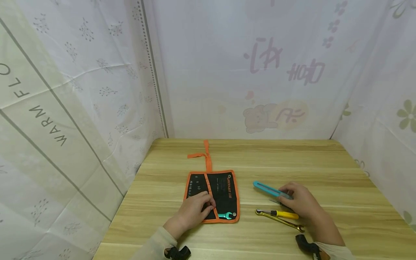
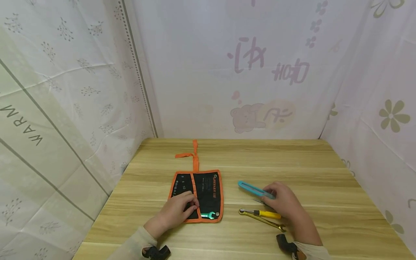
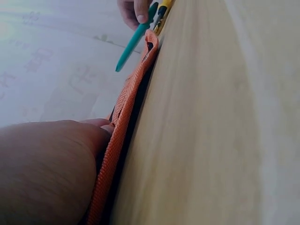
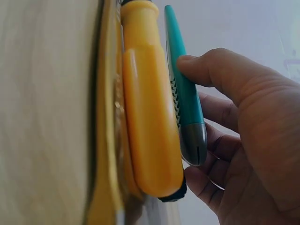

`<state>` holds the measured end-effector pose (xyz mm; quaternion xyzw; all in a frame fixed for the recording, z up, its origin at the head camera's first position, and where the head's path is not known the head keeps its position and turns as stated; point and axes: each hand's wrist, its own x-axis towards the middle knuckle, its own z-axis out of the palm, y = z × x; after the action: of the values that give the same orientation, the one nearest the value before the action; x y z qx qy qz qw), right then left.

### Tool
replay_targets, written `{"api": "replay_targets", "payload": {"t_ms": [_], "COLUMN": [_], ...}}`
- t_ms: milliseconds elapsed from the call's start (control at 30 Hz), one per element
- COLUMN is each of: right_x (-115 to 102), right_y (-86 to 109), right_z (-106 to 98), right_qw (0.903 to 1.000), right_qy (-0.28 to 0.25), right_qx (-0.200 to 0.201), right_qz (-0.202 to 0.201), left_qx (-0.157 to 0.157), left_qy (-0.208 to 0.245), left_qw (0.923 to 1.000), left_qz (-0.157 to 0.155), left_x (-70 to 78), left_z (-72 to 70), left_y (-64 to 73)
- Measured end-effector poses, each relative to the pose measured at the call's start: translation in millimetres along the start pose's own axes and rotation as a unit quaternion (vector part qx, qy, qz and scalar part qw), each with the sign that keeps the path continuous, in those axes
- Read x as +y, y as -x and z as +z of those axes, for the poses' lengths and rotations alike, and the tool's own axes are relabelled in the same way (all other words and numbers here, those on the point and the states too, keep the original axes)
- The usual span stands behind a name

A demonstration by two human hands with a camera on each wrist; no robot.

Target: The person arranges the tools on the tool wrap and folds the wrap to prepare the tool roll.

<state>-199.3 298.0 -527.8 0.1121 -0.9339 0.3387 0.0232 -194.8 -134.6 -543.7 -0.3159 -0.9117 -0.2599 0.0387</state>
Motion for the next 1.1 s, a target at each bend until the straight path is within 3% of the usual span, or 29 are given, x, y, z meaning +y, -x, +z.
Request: {"api": "replay_targets", "payload": {"t_ms": [700, 1100], "right_x": [-16.0, -27.5], "right_y": [-3.9, -6.8], "right_z": [12.2, 21.0], "right_qw": [0.9992, 0.9963], "right_qy": [0.011, -0.014], "right_qx": [-0.002, -0.018], "right_qz": [-0.038, -0.083], "left_qx": [0.01, 0.022], "left_qy": [-0.015, -0.011], "left_qw": [0.9998, 0.9995], "left_qz": [0.01, 0.021], "left_x": [4.2, 1.1], "left_z": [8.6, 10.8], "left_y": [-5.4, -6.4]}}
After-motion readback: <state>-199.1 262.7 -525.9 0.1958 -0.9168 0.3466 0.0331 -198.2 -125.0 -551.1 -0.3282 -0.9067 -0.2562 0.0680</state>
